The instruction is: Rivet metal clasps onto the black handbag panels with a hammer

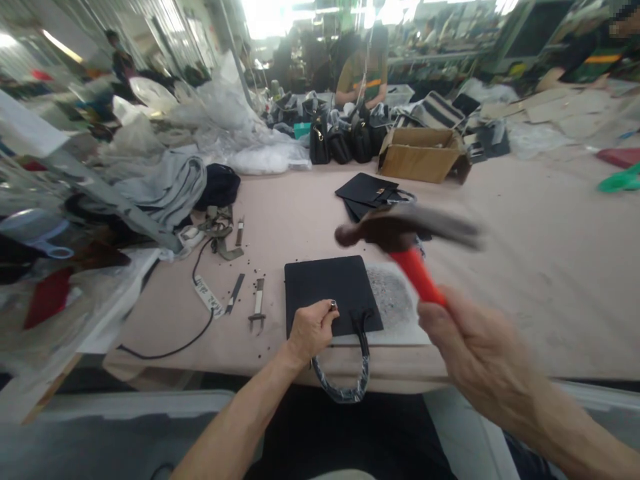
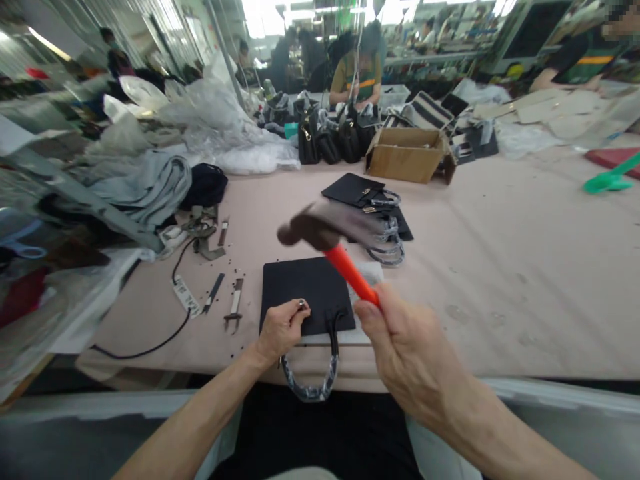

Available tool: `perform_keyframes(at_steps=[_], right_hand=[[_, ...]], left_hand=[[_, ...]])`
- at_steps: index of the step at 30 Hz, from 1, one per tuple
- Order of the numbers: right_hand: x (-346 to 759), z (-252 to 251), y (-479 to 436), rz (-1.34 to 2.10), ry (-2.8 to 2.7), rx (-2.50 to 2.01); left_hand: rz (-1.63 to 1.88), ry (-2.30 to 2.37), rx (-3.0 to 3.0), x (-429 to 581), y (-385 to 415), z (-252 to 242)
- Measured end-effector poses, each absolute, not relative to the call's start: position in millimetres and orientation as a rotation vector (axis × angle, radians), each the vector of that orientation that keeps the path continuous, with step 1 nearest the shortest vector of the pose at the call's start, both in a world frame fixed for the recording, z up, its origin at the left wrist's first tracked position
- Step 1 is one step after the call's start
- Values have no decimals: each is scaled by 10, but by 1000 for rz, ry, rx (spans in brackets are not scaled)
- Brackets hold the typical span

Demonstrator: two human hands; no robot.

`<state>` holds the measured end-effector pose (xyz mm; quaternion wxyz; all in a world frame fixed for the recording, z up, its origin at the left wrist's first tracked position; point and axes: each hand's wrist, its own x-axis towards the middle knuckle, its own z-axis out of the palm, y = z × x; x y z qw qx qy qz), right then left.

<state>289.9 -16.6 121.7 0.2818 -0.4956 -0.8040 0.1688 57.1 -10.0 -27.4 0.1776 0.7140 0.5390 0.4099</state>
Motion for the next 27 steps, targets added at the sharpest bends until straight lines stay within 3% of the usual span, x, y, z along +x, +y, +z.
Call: perform_keyframes(at_steps=[6,11,15,21,27], right_hand=[[2905,1171,-152,527,-2449,-1319],[2896,1274,-171,464,-2070,-1291],[2926,1117,-195,548,-2276,-1249],[3428,829,68,675,-2204,-1767],[4059,97,289,206,-1996,-2360]], left_hand=[[1171,1535,2003,564,-91,-278],[1190,1489,2031,558,-91,-305],[1182,1515,2017,555,-95,-304],[1178,1481,2007,554,-94,-274],[1185,1472,2020,559,-115,-276]])
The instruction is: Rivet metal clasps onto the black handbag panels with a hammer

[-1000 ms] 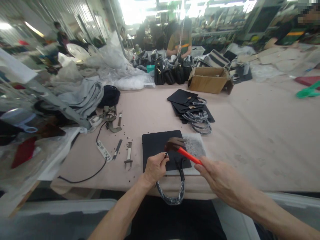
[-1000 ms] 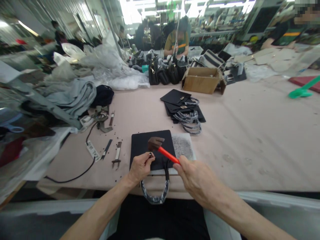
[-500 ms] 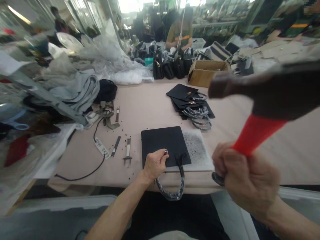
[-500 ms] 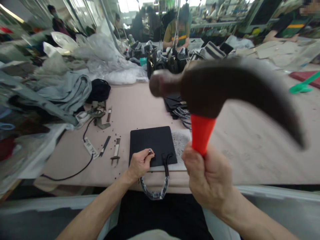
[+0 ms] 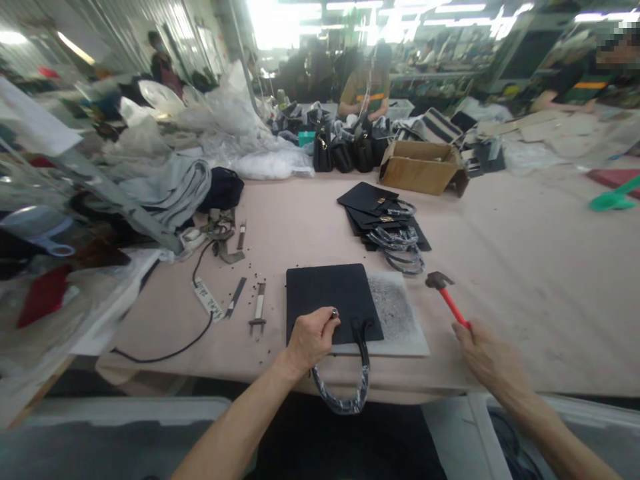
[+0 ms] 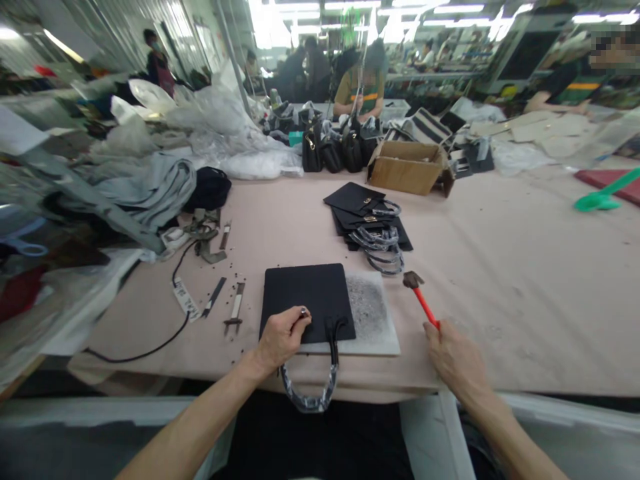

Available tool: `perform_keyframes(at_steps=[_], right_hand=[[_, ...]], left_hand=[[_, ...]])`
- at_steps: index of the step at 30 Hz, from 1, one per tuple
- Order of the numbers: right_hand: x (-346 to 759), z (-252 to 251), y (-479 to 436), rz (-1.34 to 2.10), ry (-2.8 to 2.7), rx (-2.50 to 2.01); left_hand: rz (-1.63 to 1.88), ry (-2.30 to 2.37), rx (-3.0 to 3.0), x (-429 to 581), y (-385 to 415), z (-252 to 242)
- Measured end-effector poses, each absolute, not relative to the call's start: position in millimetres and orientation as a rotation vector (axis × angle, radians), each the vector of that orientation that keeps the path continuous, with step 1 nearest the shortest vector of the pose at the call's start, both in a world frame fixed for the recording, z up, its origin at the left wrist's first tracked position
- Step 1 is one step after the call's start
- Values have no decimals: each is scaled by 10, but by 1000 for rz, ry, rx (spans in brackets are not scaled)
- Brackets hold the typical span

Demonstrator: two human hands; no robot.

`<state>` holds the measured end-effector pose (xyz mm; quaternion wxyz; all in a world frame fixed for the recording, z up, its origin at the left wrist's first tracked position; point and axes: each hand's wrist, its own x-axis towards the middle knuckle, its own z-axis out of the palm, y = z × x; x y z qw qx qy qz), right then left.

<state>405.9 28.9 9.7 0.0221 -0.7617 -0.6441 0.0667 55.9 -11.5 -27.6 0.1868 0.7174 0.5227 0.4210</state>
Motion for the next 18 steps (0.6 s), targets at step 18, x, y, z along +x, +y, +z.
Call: perform_keyframes(at_steps=[18], right_hand=[[2543,-265,6,162,-2429,-1528]], left_hand=[[1562,1765,1234,269,71,-194]])
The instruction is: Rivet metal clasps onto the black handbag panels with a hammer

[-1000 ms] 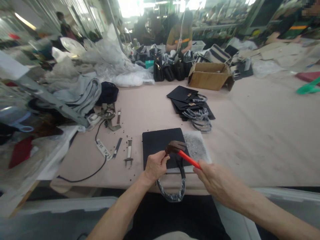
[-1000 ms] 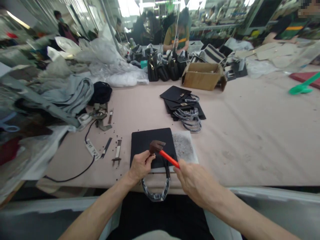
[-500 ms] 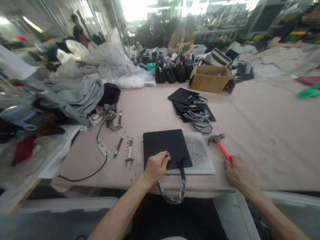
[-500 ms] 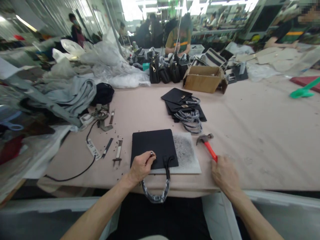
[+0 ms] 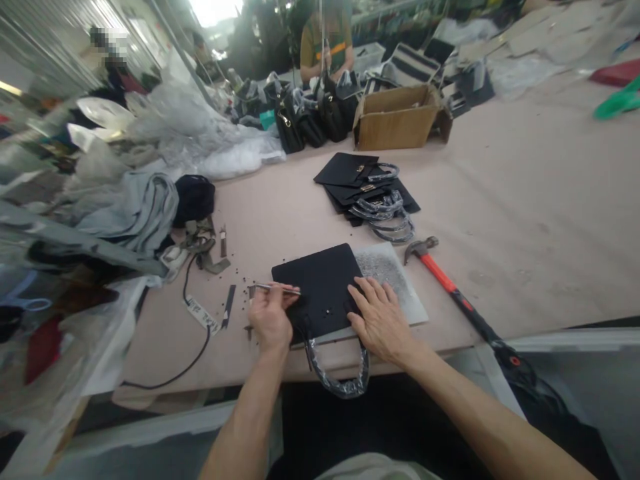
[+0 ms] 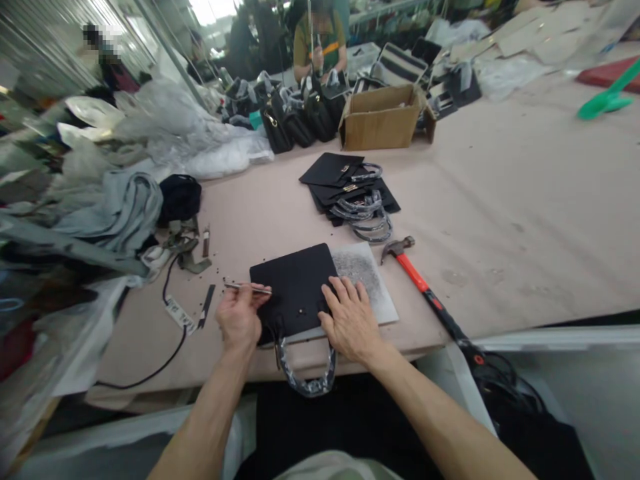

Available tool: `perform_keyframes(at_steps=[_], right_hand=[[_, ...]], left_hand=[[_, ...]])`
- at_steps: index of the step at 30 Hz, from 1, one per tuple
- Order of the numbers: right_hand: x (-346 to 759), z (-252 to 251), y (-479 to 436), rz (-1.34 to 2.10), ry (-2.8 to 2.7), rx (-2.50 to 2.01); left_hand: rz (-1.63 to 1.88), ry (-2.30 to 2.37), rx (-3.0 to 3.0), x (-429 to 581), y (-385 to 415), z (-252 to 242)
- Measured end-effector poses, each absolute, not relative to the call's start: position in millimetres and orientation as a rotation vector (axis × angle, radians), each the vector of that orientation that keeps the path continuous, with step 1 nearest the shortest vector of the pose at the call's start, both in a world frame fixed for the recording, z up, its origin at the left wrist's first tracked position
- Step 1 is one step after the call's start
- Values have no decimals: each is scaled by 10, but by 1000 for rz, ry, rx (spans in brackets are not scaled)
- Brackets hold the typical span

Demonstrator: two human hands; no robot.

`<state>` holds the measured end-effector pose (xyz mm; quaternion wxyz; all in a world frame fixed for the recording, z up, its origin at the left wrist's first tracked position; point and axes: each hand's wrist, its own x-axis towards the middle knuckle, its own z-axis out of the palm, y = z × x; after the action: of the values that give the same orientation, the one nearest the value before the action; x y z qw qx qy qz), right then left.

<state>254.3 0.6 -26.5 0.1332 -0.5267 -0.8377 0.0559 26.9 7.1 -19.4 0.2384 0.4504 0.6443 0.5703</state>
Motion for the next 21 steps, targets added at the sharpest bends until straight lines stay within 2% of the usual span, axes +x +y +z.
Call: perform_keyframes(at_steps=[2,6,9,13,18,21], right_hand=[[2562,-245,14,172,-2423,-1531],[2549,-240,9,164,-2397,-1536],[2545,-261,4,161,-2385,-1530],[2569,-272,22,131,-2397,-1493],[2628,-279,24,64,-2388,-1366],[2693,-379,110,172,-2343,-1261]], left_hand=[[1516,1927,1052,44,151,-156],[956,2339,1456,-253,50,-171],[763,2447,1684,-215,-122,-247],[858,2367,1734,10,-222,-275],[884,2197,1033,231,-188,-61],[1029,2219,920,284,-194,49]])
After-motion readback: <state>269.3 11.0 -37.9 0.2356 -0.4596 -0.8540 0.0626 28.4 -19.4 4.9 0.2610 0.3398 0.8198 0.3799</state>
